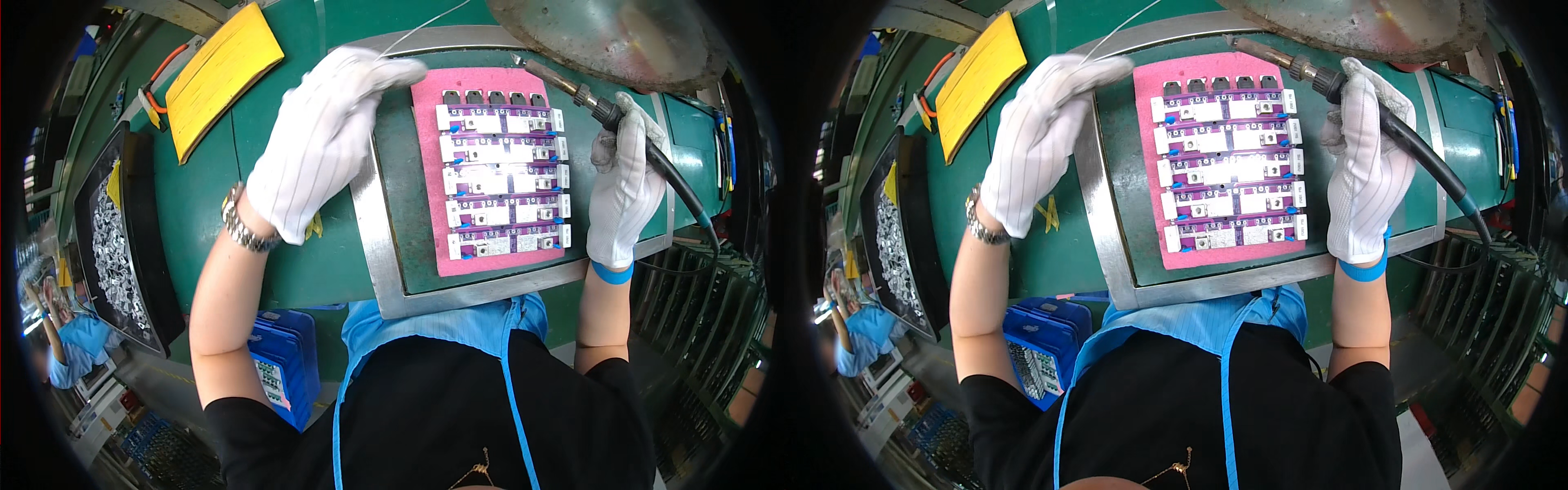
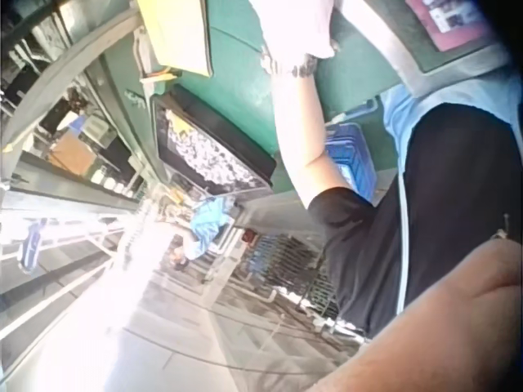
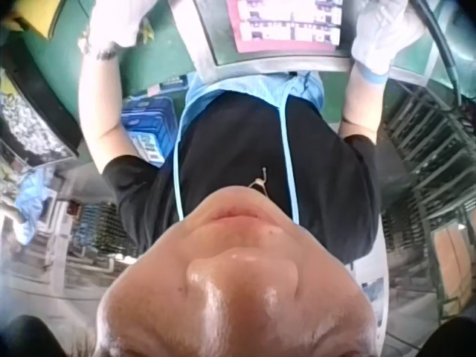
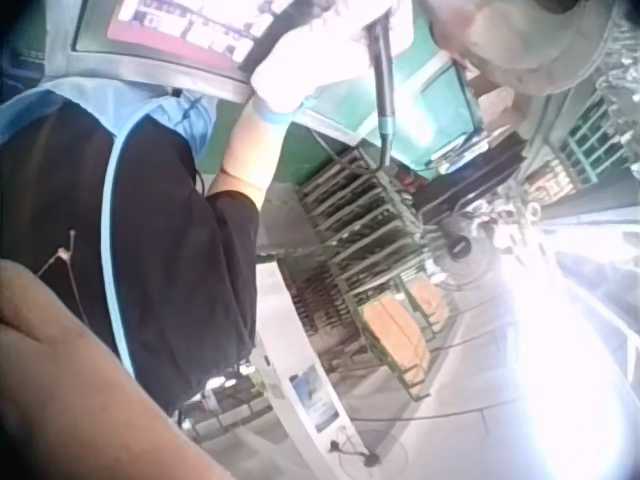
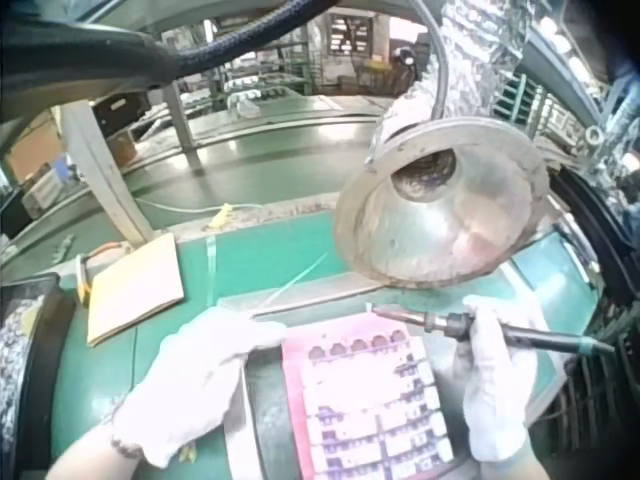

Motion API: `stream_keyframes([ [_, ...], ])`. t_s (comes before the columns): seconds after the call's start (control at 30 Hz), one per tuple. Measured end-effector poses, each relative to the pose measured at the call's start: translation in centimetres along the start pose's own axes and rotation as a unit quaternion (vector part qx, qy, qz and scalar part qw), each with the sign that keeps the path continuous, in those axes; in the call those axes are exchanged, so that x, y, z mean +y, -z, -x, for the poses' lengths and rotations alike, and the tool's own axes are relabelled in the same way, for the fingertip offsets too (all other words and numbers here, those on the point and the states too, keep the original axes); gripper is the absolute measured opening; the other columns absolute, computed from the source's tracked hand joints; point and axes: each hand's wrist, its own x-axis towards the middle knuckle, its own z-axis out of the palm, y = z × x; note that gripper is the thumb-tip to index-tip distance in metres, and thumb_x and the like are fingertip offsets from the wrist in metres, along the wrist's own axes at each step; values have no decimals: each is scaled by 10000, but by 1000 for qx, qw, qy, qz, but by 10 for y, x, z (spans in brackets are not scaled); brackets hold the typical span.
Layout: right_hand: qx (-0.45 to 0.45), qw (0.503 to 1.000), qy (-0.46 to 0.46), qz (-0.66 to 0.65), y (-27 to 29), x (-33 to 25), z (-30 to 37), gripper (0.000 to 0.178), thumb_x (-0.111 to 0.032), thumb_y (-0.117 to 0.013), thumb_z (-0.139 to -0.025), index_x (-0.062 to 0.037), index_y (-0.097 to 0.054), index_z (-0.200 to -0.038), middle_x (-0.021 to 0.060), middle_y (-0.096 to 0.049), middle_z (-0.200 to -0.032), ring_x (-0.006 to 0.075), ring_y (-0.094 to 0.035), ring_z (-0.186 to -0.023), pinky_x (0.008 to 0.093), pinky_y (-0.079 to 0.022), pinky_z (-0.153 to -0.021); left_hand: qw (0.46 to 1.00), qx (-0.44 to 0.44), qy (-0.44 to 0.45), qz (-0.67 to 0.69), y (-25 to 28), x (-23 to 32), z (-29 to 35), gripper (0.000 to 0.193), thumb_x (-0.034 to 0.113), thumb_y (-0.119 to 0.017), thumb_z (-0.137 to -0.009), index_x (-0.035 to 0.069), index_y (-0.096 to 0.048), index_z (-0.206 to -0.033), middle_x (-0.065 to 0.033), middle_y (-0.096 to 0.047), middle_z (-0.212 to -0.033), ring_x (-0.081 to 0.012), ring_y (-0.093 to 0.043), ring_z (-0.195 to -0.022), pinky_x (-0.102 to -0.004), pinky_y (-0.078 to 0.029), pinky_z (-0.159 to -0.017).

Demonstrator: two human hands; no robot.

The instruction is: The person solders electronic components onto printed circuit boards using a soldering iron and solder wire.

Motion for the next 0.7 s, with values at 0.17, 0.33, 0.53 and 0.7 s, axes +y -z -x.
stream_keyframes([
  [0.17,32,999,14,3,0,-3,-1,308,-273,-610,-977,-16,-646,-1143,35,-615,-867,59,-534,-691,200,-437,-578,994,-110,-4,-11,-15,-7,-27,575,-9,-468,-719,127,-595,-1263,-156,-583,-1201,-332,-582,-1068,-373,-497,-909],
  [0.33,27,999,16,-24,7,3,-2,300,-265,-608,-977,-15,-645,-1139,42,-618,-893,56,-535,-695,193,-428,-570,990,-126,-43,-54,-25,-7,-26,457,89,-555,-788,140,-611,-1239,-143,-591,-1166,-336,-559,-1129,-402,-452,-995],
  [0.53,21,999,0,-34,8,-1,0,296,-260,-612,-976,-17,-644,-1142,44,-626,-889,56,-533,-694,192,-429,-575,987,-133,-25,-83,-26,-2,-27,380,231,-636,-842,157,-628,-1215,-129,-598,-1139,-325,-569,-1116,-399,-463,-978],
  [0.7,41,999,-10,-17,-2,-9,1,329,-253,-590,-994,31,-625,-1157,30,-559,-838,65,-466,-667,209,-373,-571,988,-129,-22,-86,-27,-3,-27,363,240,-637,-845,165,-636,-1200,-128,-598,-1134,-322,-578,-1094,-398,-472,-962],
])
